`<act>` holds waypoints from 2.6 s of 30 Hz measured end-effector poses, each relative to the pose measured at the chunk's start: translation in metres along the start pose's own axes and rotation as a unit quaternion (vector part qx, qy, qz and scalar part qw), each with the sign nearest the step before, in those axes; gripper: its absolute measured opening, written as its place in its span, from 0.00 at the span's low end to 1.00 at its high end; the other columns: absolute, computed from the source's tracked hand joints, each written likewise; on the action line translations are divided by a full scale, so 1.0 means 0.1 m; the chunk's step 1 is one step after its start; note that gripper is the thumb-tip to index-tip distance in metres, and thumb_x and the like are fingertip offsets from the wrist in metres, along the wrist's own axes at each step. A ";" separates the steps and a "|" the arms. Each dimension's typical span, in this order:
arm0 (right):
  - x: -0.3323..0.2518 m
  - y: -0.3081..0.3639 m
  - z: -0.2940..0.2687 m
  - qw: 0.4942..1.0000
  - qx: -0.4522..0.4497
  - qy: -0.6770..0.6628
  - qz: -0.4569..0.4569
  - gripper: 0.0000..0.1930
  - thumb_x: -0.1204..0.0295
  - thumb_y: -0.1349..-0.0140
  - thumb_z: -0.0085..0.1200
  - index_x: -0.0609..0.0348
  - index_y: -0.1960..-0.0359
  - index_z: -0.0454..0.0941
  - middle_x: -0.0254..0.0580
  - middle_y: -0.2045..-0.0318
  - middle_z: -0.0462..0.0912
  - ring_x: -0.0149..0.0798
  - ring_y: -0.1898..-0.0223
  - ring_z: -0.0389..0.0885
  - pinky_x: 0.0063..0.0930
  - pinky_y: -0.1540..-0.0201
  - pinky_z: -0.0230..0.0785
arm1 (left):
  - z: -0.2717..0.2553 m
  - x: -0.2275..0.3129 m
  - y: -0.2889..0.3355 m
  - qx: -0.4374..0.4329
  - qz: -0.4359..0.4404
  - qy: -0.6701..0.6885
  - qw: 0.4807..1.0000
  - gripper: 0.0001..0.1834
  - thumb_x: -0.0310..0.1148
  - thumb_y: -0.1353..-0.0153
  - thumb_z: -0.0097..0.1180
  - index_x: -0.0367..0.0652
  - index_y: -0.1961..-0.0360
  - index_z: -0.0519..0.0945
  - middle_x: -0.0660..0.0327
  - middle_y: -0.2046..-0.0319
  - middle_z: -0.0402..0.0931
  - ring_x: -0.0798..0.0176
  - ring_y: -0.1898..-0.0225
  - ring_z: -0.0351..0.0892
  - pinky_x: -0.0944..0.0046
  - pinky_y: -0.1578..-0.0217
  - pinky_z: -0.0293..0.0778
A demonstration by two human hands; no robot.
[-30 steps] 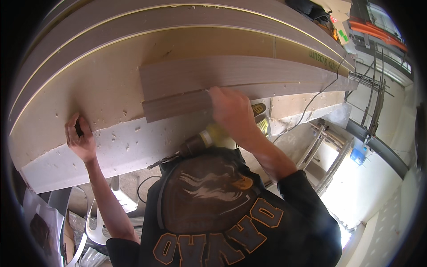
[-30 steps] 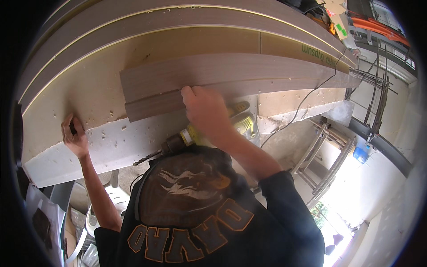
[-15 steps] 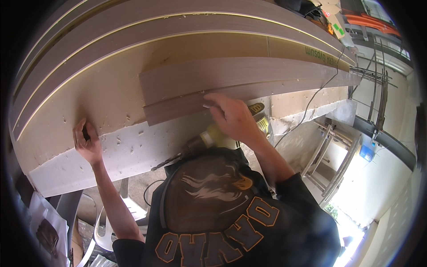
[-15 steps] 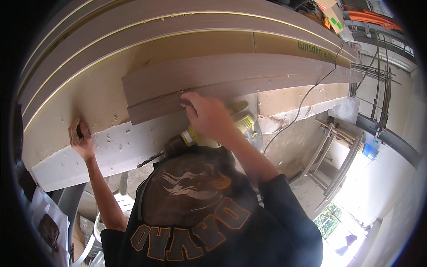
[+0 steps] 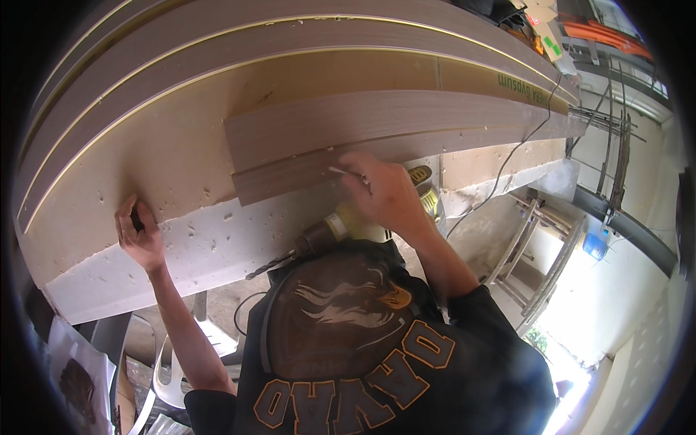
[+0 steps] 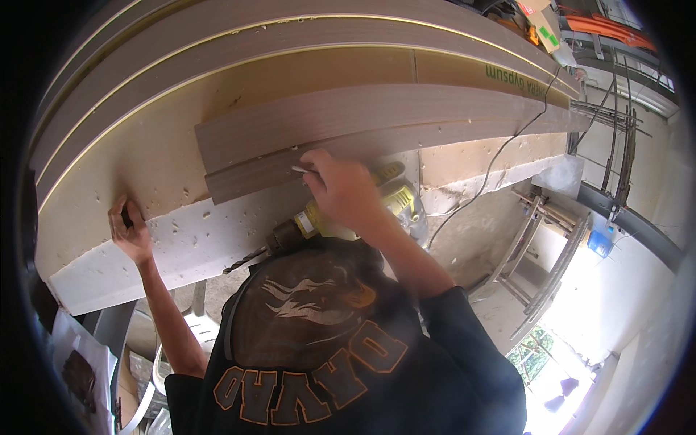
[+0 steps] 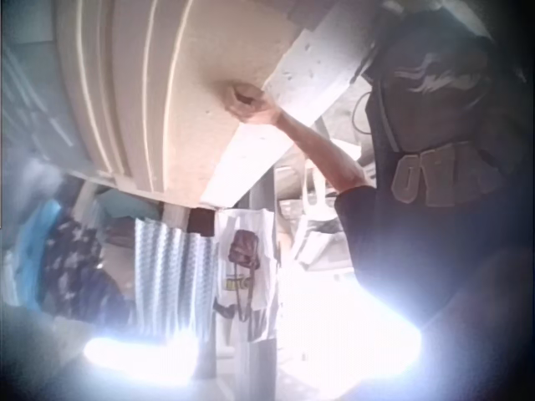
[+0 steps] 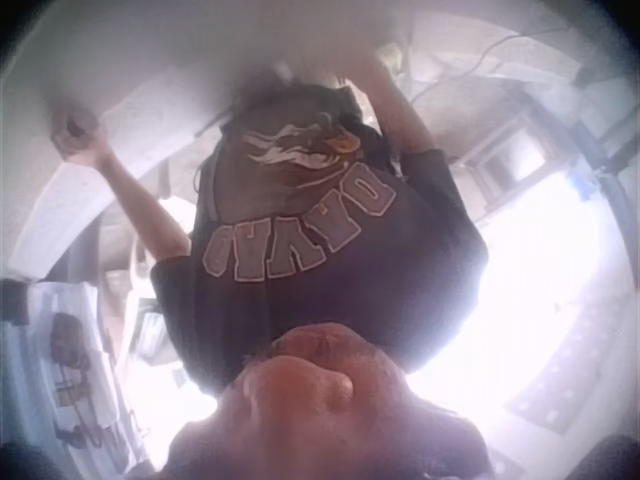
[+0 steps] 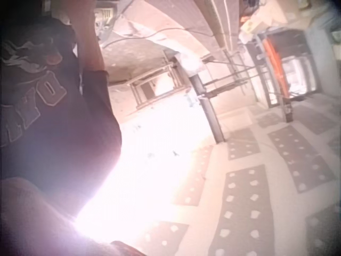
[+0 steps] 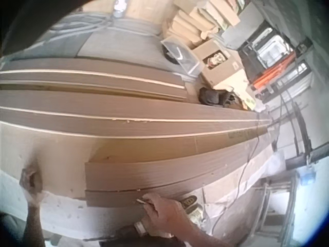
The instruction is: The person uses a yellow power drill to secure long, curved wooden panels to a ceiling structure. They repeatedly position the panels, drill pilot holes, and drive screws to fasten the wood. The person also uses a pencil to mark the panels and adjusts their position to ensure alignment with the existing structure.
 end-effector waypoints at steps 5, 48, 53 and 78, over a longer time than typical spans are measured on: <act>-0.16 -0.05 -0.10 0.994 0.081 0.075 -0.007 0.05 0.75 0.44 0.54 0.59 0.67 0.74 0.45 0.81 0.78 0.51 0.78 0.78 0.39 0.75 0.70 | 0.02 -0.03 0.01 0.000 -0.005 0.014 1.000 0.07 0.27 0.42 0.56 0.42 0.62 0.80 0.57 0.66 0.79 0.54 0.66 0.80 0.59 0.66 0.76; 0.24 0.20 -0.57 0.995 0.016 -0.064 0.077 0.09 0.77 0.38 0.49 0.65 0.57 0.75 0.46 0.68 0.83 0.36 0.64 0.83 0.25 0.60 0.73 | 0.02 -0.04 0.00 0.002 -0.021 0.052 0.998 0.07 0.25 0.42 0.55 0.41 0.61 0.79 0.58 0.67 0.79 0.57 0.67 0.79 0.60 0.65 0.75; 0.73 0.36 -1.11 0.991 0.113 -0.019 0.075 0.09 0.79 0.39 0.49 0.65 0.58 0.76 0.48 0.63 0.81 0.40 0.61 0.82 0.28 0.57 0.72 | 0.01 0.96 -0.05 -0.033 -0.016 0.164 0.986 0.10 0.24 0.44 0.58 0.39 0.60 0.79 0.55 0.66 0.78 0.55 0.66 0.78 0.58 0.63 0.73; 0.50 0.32 -0.46 0.922 -0.025 -0.385 0.019 0.12 0.77 0.37 0.48 0.64 0.53 0.72 0.40 0.64 0.79 0.31 0.65 0.80 0.24 0.62 0.72 | 0.17 1.61 0.13 -0.077 0.010 0.139 0.987 0.10 0.25 0.44 0.57 0.39 0.60 0.80 0.56 0.65 0.79 0.58 0.68 0.79 0.60 0.65 0.74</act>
Point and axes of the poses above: each hand's wrist, its own y-axis away from the middle knuckle, its own z-axis out of the palm, x = y × z, the point moved 9 cm from there along -y, towards the middle knuckle
